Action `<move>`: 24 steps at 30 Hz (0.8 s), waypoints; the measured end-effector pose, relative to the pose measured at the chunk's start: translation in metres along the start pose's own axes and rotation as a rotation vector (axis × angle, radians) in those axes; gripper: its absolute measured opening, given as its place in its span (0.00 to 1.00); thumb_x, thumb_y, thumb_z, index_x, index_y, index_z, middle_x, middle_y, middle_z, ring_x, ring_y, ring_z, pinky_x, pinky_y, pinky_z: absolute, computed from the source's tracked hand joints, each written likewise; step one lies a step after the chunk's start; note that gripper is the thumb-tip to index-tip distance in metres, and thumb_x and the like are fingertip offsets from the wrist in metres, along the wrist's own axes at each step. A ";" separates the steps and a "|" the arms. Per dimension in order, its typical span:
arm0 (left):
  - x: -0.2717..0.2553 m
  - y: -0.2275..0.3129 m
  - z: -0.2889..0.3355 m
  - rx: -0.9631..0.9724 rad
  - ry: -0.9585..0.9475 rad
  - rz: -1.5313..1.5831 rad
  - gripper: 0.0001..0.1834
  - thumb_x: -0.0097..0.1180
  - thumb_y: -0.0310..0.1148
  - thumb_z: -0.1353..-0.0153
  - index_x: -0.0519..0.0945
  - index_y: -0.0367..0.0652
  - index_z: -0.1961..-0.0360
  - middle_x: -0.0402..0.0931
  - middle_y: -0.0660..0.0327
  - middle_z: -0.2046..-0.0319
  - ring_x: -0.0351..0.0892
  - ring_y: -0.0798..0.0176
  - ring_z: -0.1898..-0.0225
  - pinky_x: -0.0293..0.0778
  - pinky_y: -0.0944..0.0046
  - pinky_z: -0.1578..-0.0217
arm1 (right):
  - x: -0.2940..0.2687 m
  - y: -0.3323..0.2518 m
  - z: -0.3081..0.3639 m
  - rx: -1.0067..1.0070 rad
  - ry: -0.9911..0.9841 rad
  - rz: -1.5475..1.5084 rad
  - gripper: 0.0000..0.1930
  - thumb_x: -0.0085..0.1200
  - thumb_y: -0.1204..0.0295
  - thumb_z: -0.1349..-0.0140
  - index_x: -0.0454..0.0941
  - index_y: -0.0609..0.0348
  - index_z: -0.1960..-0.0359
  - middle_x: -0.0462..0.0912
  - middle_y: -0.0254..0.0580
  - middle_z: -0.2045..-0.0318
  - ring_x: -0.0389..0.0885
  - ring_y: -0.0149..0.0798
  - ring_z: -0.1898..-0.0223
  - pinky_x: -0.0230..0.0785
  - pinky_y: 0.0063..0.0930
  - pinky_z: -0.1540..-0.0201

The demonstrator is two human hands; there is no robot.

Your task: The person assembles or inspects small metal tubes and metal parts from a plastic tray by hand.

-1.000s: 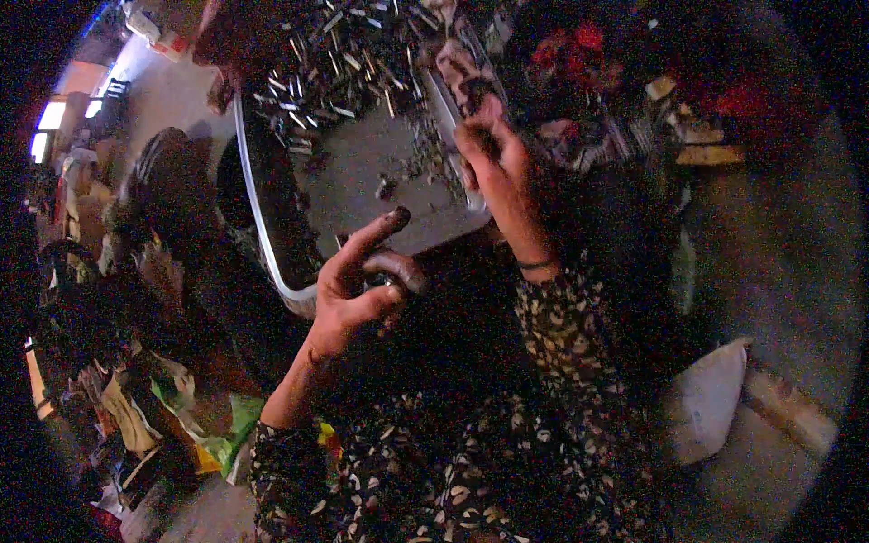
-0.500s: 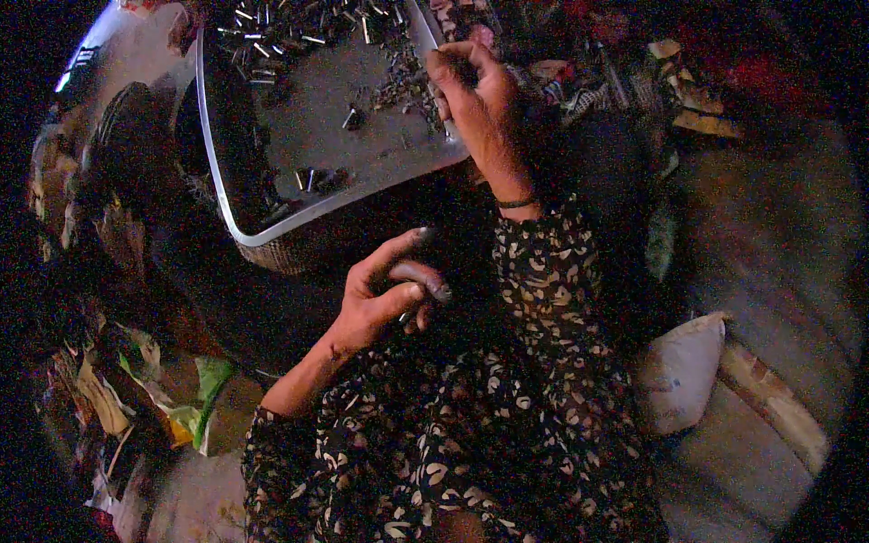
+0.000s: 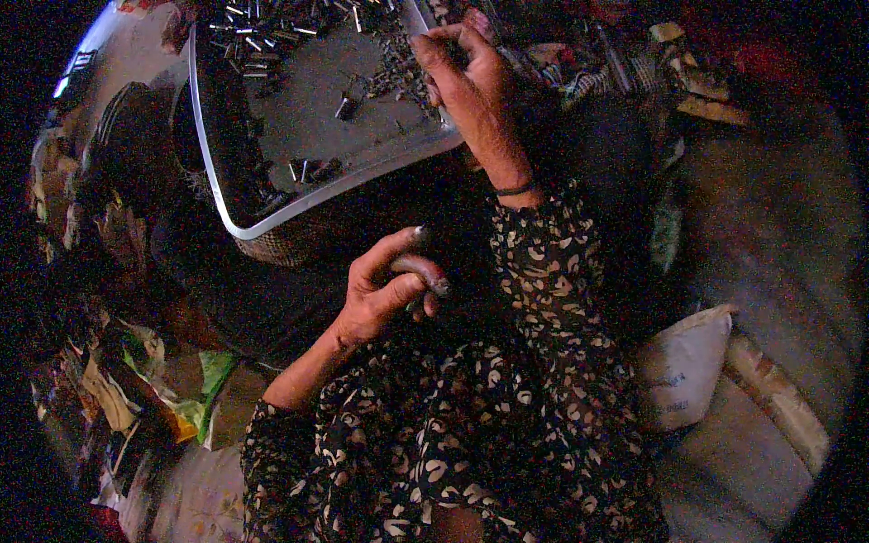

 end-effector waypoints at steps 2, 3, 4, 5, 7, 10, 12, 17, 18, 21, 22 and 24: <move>0.000 -0.001 0.000 0.002 0.006 0.002 0.26 0.46 0.29 0.43 0.56 0.42 0.44 0.73 0.56 0.66 0.72 0.69 0.74 0.67 0.74 0.77 | 0.000 -0.002 0.000 -0.027 -0.005 -0.016 0.13 0.53 0.62 0.47 0.70 0.59 0.68 0.68 0.28 0.87 0.63 0.21 0.87 0.56 0.14 0.85; 0.000 0.000 0.000 0.006 0.014 0.005 0.26 0.46 0.29 0.43 0.56 0.42 0.44 0.73 0.56 0.66 0.72 0.69 0.74 0.67 0.74 0.77 | 0.000 -0.002 0.000 -0.027 -0.005 -0.017 0.13 0.53 0.62 0.47 0.70 0.59 0.68 0.68 0.28 0.87 0.63 0.21 0.87 0.56 0.14 0.85; 0.000 0.000 0.000 0.005 0.015 0.004 0.26 0.46 0.29 0.43 0.56 0.42 0.44 0.73 0.56 0.66 0.72 0.69 0.74 0.67 0.74 0.77 | 0.001 -0.002 0.000 -0.015 -0.009 -0.005 0.13 0.53 0.63 0.47 0.70 0.59 0.69 0.68 0.28 0.86 0.63 0.21 0.87 0.56 0.14 0.84; 0.000 -0.001 0.000 -0.004 0.018 0.000 0.26 0.46 0.29 0.43 0.55 0.42 0.43 0.73 0.56 0.66 0.72 0.69 0.74 0.67 0.74 0.77 | 0.001 -0.002 0.000 -0.004 -0.013 0.007 0.13 0.54 0.63 0.47 0.70 0.59 0.69 0.68 0.28 0.86 0.63 0.21 0.87 0.56 0.14 0.84; 0.000 0.000 0.000 -0.014 0.021 -0.004 0.26 0.46 0.29 0.43 0.55 0.42 0.43 0.73 0.56 0.66 0.72 0.69 0.74 0.67 0.74 0.77 | 0.001 -0.001 0.000 -0.007 -0.015 0.003 0.13 0.54 0.63 0.47 0.70 0.59 0.69 0.68 0.28 0.86 0.64 0.21 0.87 0.57 0.14 0.84; 0.001 0.000 0.000 -0.026 0.018 0.011 0.26 0.46 0.29 0.44 0.55 0.42 0.43 0.73 0.56 0.66 0.72 0.69 0.75 0.67 0.74 0.77 | 0.001 0.000 -0.001 -0.026 -0.016 0.009 0.13 0.54 0.63 0.47 0.70 0.59 0.68 0.68 0.28 0.86 0.64 0.21 0.87 0.57 0.14 0.84; 0.001 0.001 0.001 -0.027 0.021 0.025 0.26 0.47 0.29 0.44 0.56 0.42 0.44 0.73 0.56 0.67 0.72 0.69 0.76 0.67 0.74 0.78 | 0.000 0.001 -0.001 -0.039 -0.017 0.018 0.13 0.53 0.63 0.47 0.70 0.59 0.68 0.68 0.28 0.86 0.64 0.21 0.87 0.57 0.14 0.84; 0.000 -0.002 0.002 -0.039 0.040 0.044 0.23 0.47 0.30 0.44 0.60 0.41 0.46 0.73 0.57 0.68 0.71 0.70 0.77 0.67 0.75 0.79 | -0.001 0.004 -0.002 -0.045 0.010 0.020 0.12 0.53 0.62 0.47 0.71 0.57 0.68 0.67 0.25 0.86 0.62 0.19 0.86 0.51 0.12 0.84; -0.001 -0.002 0.002 -0.039 0.037 0.048 0.23 0.48 0.30 0.44 0.61 0.41 0.47 0.73 0.57 0.69 0.71 0.70 0.77 0.67 0.75 0.79 | 0.000 0.003 -0.001 -0.043 0.008 0.019 0.12 0.53 0.62 0.47 0.71 0.57 0.68 0.67 0.25 0.86 0.62 0.19 0.86 0.51 0.12 0.84; 0.000 -0.001 0.001 -0.025 0.026 0.058 0.22 0.47 0.30 0.44 0.61 0.41 0.47 0.73 0.57 0.69 0.71 0.71 0.77 0.66 0.75 0.80 | 0.002 0.002 -0.001 -0.031 -0.006 0.019 0.12 0.53 0.62 0.47 0.71 0.57 0.68 0.67 0.25 0.86 0.62 0.19 0.86 0.51 0.12 0.85; 0.001 -0.001 0.001 -0.025 0.024 0.059 0.22 0.47 0.30 0.44 0.61 0.41 0.47 0.73 0.57 0.69 0.71 0.71 0.77 0.66 0.75 0.80 | -0.001 0.004 -0.002 -0.021 0.013 0.038 0.12 0.54 0.62 0.48 0.71 0.57 0.68 0.68 0.25 0.86 0.62 0.19 0.86 0.50 0.12 0.85; 0.001 -0.001 0.000 -0.044 0.031 0.053 0.22 0.47 0.31 0.44 0.61 0.41 0.48 0.73 0.57 0.69 0.71 0.71 0.78 0.66 0.76 0.80 | -0.004 0.008 -0.003 -0.011 0.032 0.056 0.13 0.54 0.62 0.48 0.71 0.57 0.68 0.68 0.25 0.86 0.62 0.19 0.86 0.50 0.11 0.86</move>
Point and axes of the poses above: each hand's wrist, its own z-axis away from the middle knuckle, its own x-axis out of the palm, y = z × x, the point moved 7 cm from there along -z, towards the middle knuckle
